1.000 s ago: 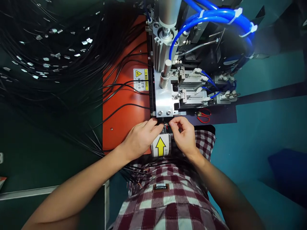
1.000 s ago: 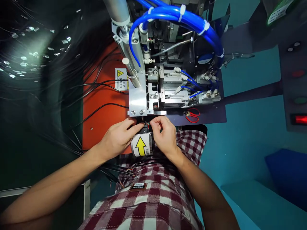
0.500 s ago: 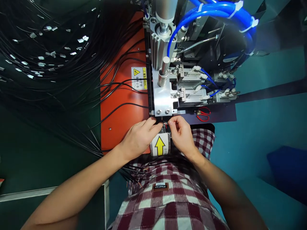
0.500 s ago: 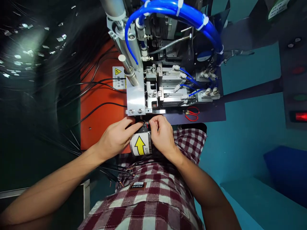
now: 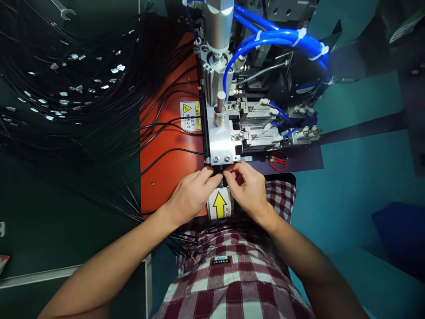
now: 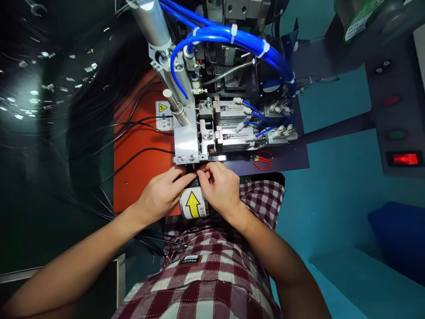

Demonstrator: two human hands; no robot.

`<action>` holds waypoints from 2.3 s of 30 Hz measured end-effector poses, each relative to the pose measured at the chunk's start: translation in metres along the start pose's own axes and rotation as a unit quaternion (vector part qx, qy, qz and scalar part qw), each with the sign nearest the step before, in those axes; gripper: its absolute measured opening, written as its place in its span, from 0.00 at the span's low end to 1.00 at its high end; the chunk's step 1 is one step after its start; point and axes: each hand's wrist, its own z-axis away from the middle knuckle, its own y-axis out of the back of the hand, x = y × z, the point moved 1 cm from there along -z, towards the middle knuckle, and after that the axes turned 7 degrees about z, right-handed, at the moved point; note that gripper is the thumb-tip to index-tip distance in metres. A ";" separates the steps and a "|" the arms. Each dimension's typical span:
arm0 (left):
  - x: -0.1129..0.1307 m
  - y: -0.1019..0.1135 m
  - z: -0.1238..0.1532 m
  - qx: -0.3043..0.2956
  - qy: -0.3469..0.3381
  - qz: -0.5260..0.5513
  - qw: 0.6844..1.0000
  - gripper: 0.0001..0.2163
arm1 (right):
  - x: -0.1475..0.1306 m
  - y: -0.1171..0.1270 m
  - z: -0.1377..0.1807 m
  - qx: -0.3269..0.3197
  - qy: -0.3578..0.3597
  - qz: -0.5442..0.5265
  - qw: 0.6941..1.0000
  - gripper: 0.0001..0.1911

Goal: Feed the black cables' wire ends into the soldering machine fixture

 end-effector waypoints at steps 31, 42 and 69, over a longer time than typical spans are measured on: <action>0.001 0.001 -0.002 -0.010 0.007 -0.037 0.999 0.12 | 0.019 -0.013 0.022 -0.107 -0.274 -0.389 0.873 0.14; 0.002 0.002 -0.003 -0.004 0.003 -0.028 1.000 0.13 | 0.011 0.003 0.012 -0.035 -0.103 -0.143 0.984 0.07; 0.030 -0.005 0.008 -0.044 0.120 -0.071 0.989 0.17 | 0.027 -0.029 0.001 -0.127 -0.257 -0.521 0.804 0.17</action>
